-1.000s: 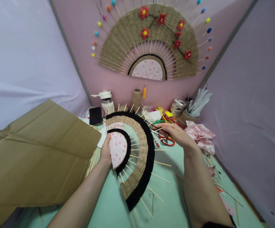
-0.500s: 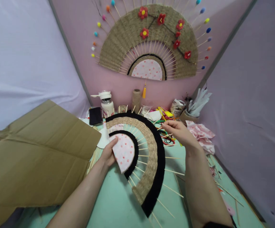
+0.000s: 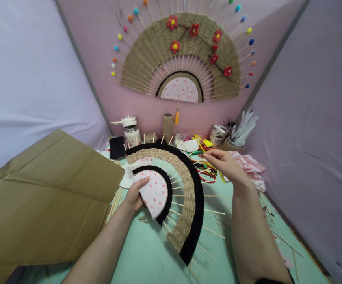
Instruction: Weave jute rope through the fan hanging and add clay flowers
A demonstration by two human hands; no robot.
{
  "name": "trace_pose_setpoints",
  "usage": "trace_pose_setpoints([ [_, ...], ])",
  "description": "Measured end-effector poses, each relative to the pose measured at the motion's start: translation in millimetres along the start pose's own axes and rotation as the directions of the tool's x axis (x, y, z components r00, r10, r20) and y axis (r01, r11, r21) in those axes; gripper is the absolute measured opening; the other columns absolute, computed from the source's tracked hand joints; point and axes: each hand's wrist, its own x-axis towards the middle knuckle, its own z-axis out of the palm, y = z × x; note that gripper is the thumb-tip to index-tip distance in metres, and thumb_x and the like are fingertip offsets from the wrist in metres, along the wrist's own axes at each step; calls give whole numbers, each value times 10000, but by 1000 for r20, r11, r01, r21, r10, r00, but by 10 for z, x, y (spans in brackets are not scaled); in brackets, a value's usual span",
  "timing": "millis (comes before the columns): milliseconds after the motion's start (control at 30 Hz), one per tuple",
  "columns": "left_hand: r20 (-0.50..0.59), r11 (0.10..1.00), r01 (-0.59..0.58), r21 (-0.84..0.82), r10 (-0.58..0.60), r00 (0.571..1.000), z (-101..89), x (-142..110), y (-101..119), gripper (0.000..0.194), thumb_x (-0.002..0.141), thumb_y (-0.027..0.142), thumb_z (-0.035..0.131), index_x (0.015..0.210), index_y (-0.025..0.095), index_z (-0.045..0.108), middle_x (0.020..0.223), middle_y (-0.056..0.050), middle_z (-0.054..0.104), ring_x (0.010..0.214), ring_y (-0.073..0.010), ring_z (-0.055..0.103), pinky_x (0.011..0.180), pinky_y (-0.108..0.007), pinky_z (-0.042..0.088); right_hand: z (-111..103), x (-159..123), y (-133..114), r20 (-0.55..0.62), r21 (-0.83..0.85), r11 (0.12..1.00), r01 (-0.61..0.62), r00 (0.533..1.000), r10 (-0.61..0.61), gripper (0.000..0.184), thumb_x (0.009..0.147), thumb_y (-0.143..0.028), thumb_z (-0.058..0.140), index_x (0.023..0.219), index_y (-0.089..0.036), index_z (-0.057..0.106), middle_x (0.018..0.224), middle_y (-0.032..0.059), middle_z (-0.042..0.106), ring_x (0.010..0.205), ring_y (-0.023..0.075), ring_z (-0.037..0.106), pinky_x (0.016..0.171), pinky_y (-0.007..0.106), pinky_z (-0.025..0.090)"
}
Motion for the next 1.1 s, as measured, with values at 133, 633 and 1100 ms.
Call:
trace_pose_setpoints([
  [133, -4, 999, -34, 11, 34, 999, -28, 19, -19, 230, 759, 89, 578, 976, 54, 645, 738, -118, 735, 696, -254, 709, 773, -363, 567, -24, -8, -19, -79, -91, 996, 22, 996, -29, 372, 750, -527, 589, 747, -156, 616, 588, -23, 451, 533, 96, 330, 483, 239, 246],
  [633, -68, 990, -103, -93, 97, 993, 45, -24, 38, 190, 803, 86, 527, 956, 48, 632, 725, -109, 734, 639, -221, 706, 669, -320, 593, -52, 17, 87, -34, 211, 977, 10, 999, -3, 429, 831, -530, 516, 940, -155, 694, 655, -6, 490, 570, 98, 394, 513, 232, 287],
  [1100, -74, 985, -122, -121, 114, 991, 25, -11, 39, 242, 821, 109, 520, 1028, 37, 623, 735, -113, 735, 656, -227, 709, 704, -332, 589, 32, 55, 137, 157, 284, 959, -19, 987, -27, 575, 863, -611, 369, 1019, -175, 711, 744, 45, 565, 669, 151, 466, 591, 269, 382],
])
